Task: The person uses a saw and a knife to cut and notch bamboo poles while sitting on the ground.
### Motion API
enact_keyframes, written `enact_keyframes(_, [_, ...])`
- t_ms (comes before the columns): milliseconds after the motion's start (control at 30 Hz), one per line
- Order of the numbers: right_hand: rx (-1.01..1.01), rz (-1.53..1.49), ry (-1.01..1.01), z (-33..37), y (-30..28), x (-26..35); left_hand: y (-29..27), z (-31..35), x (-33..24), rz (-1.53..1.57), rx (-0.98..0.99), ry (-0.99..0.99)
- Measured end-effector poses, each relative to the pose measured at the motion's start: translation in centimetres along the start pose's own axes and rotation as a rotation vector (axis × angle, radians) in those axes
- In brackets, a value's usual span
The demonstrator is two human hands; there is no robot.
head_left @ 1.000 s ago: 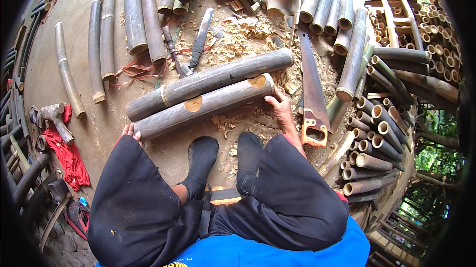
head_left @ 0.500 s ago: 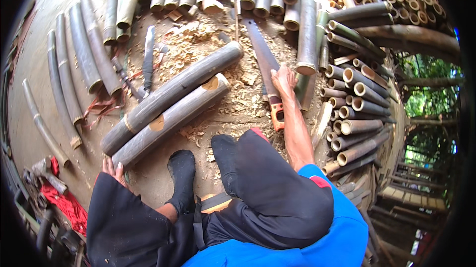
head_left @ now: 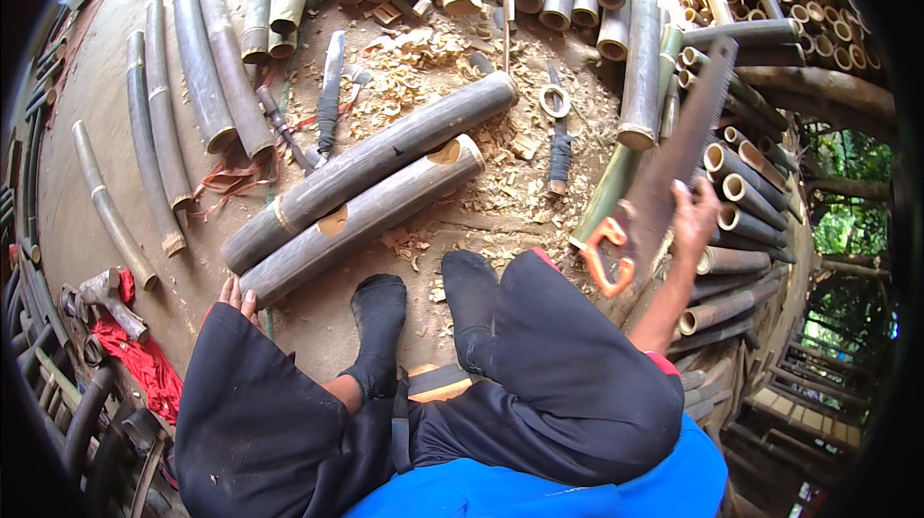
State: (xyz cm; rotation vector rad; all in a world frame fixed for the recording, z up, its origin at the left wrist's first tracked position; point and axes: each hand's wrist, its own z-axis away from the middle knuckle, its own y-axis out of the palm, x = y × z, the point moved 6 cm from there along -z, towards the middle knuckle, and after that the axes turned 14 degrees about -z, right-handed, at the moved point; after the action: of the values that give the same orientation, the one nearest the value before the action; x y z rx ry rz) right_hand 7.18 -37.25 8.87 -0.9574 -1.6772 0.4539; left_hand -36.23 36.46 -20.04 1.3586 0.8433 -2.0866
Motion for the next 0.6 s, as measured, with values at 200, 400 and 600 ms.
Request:
enact_keyframes(200, [0.023, 0.305, 0.225, -4.2, -4.1, -11.1, -1.0, -0.2, -4.4, -0.495, 0.192, -0.17])
enact_keyframes(400, [0.062, 0.364, 0.41, -5.4, -6.9, -25.1, 2.9, 0.3, -2.6, -0.189, 0.065, -0.095])
enact_keyframes(600, [0.044, 0.378, 0.339, -3.7, -2.2, -23.7, 1.0, 0.5, -3.3, -0.186, 0.01, -0.044])
